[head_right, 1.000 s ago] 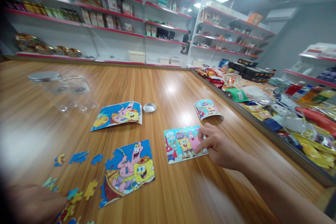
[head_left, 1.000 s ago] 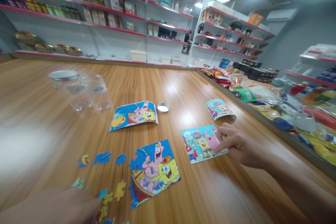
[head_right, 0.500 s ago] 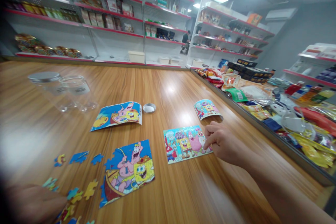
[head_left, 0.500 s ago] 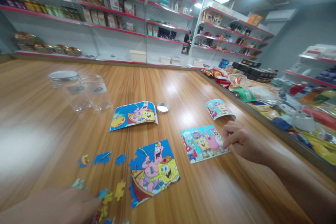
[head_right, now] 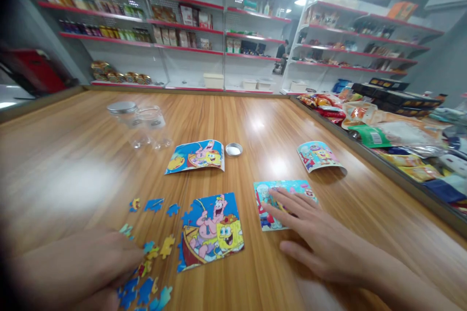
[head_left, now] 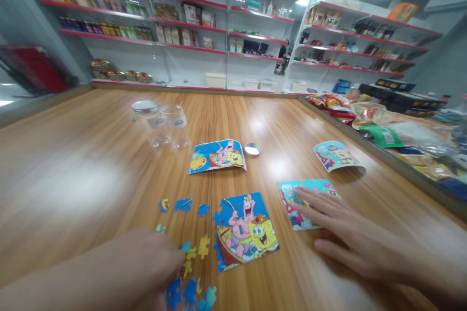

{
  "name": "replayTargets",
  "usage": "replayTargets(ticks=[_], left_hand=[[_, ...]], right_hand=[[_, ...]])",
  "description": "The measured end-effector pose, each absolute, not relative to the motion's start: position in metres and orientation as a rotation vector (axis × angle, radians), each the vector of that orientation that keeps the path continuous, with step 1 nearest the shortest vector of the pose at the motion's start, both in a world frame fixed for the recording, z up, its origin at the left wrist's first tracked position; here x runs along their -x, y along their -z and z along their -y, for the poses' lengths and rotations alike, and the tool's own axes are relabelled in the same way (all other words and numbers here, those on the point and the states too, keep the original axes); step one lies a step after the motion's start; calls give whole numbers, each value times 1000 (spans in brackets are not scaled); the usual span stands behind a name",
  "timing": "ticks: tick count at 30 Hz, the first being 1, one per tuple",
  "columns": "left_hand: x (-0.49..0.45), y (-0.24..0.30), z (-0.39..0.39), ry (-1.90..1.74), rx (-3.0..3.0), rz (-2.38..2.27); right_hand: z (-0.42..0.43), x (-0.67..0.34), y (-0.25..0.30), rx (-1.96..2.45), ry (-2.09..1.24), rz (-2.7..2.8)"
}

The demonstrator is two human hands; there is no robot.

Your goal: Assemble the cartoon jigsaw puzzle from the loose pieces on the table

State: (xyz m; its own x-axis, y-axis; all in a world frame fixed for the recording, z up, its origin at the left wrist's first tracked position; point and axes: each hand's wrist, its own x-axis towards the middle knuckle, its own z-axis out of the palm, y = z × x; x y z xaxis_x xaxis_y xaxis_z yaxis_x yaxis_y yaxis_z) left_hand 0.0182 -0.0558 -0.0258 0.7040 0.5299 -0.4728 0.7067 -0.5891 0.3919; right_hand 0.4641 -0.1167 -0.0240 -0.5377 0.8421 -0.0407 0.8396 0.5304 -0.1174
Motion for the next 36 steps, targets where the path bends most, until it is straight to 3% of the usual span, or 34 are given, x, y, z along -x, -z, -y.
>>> replayTargets(ticks=[3, 11, 17, 25, 36], left_hand=[[-33, 4, 56, 593, -2377, -994], [-41, -24, 51, 556, -2441, -915], [-39, -19, 50, 537, -2500, -886], [-33, -21, 46, 554, -2511, -934], [-23, -28, 52, 599, -2488, -936]], right_hand=[[114, -467, 31, 1522, -169, 2817], [103, -519, 38, 1507, -64, 2630], [111, -442, 32, 1099, 133, 2443], [86, -301, 15, 682, -123, 2527], [65, -322, 36, 799, -258, 2288]])
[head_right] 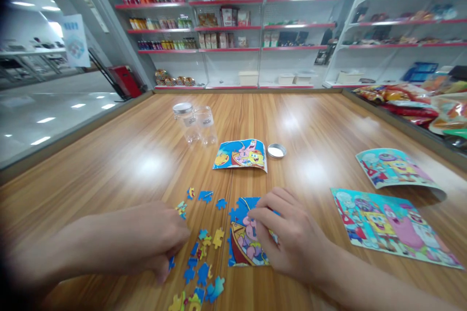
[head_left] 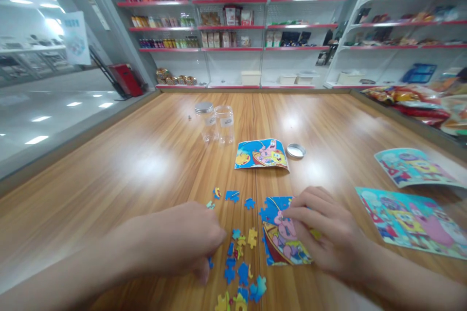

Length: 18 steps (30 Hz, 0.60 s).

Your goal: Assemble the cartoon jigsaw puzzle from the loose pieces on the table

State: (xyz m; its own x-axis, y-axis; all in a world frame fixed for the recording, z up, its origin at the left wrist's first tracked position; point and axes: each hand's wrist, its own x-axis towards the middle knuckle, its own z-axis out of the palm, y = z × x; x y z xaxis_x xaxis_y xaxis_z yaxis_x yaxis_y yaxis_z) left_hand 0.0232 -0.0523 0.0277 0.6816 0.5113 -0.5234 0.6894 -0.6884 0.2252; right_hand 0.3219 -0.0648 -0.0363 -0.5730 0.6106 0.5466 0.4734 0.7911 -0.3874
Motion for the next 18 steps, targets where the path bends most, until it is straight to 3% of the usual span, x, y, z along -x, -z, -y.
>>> replayTargets(ticks=[13, 18], left_hand=[[2, -45, 49, 458, -2671, -1090], [9, -38, 28, 471, -2634, -1365]], right_hand=[[52, -322, 45, 861, -215, 2253], [49, -323, 47, 861, -260, 2325]])
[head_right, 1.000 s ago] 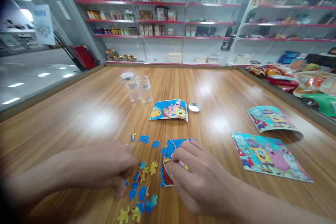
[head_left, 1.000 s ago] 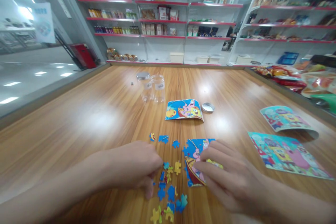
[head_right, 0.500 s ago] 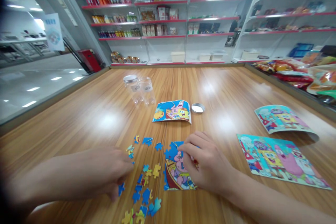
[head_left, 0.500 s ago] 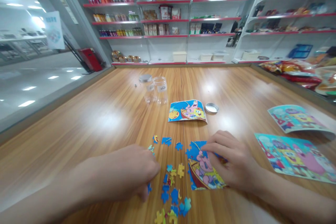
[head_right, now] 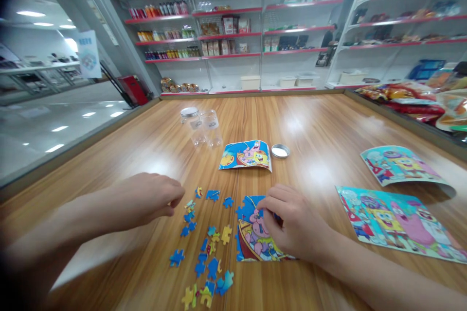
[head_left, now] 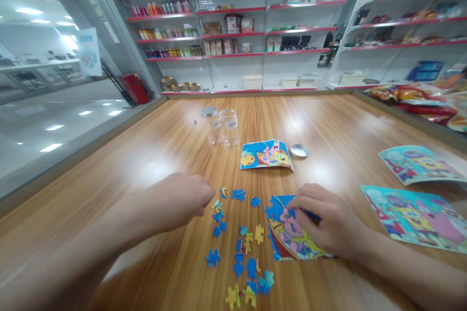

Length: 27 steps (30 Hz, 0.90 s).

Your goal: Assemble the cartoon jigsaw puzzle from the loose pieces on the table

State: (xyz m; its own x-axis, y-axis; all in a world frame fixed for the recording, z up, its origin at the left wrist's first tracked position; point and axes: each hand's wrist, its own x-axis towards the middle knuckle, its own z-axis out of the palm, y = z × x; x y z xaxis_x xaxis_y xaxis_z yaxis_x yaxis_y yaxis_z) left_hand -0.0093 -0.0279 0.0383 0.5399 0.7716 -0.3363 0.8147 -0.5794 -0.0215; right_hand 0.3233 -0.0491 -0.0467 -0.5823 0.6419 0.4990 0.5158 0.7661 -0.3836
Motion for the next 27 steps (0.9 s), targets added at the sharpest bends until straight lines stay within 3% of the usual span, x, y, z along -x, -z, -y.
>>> replayTargets(ticks=[9, 17, 27], left_hand=[[38, -6, -25, 378, -2324, -1401], [32, 36, -43, -311, -2382, -1363], [19, 60, -63, -838, -2302, -1625]], right_hand=[[47, -324, 51, 882, -387, 2376], [44, -323, 52, 961, -473, 2383], [40, -320, 56, 1083, -417, 2338]])
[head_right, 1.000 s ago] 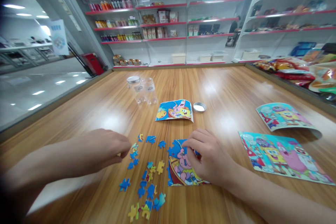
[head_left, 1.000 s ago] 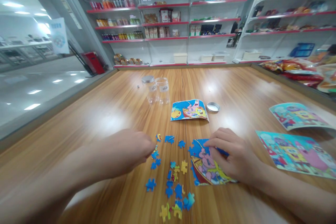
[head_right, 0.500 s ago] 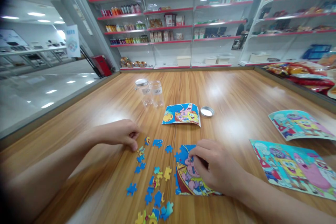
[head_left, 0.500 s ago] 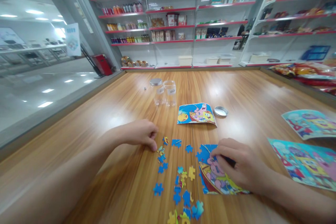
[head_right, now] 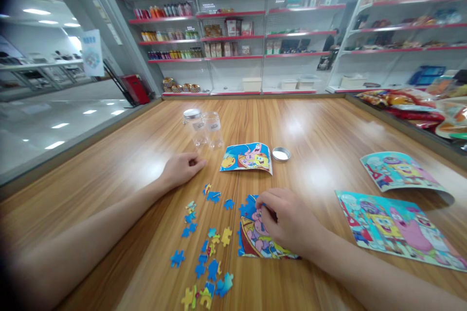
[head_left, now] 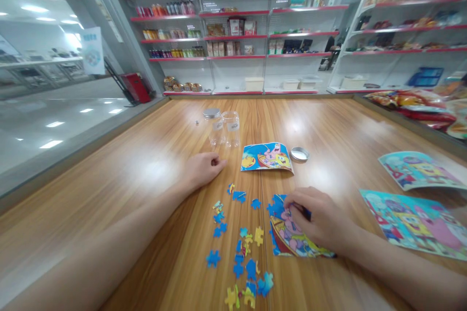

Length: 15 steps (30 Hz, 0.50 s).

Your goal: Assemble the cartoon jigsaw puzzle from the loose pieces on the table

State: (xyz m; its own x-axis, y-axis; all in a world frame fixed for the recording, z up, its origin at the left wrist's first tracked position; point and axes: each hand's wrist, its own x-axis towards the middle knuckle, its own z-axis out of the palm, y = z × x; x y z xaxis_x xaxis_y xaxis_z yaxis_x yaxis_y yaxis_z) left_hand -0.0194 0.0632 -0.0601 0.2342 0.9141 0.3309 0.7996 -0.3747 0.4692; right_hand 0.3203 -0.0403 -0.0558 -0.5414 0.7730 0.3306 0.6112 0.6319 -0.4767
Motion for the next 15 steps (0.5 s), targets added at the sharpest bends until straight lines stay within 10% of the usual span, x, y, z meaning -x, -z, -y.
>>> replayTargets(ticks=[15], left_hand=[[-16, 42, -23, -603, -2646, -753]], right_hand=[[45, -321, 53, 1004, -451, 2337]])
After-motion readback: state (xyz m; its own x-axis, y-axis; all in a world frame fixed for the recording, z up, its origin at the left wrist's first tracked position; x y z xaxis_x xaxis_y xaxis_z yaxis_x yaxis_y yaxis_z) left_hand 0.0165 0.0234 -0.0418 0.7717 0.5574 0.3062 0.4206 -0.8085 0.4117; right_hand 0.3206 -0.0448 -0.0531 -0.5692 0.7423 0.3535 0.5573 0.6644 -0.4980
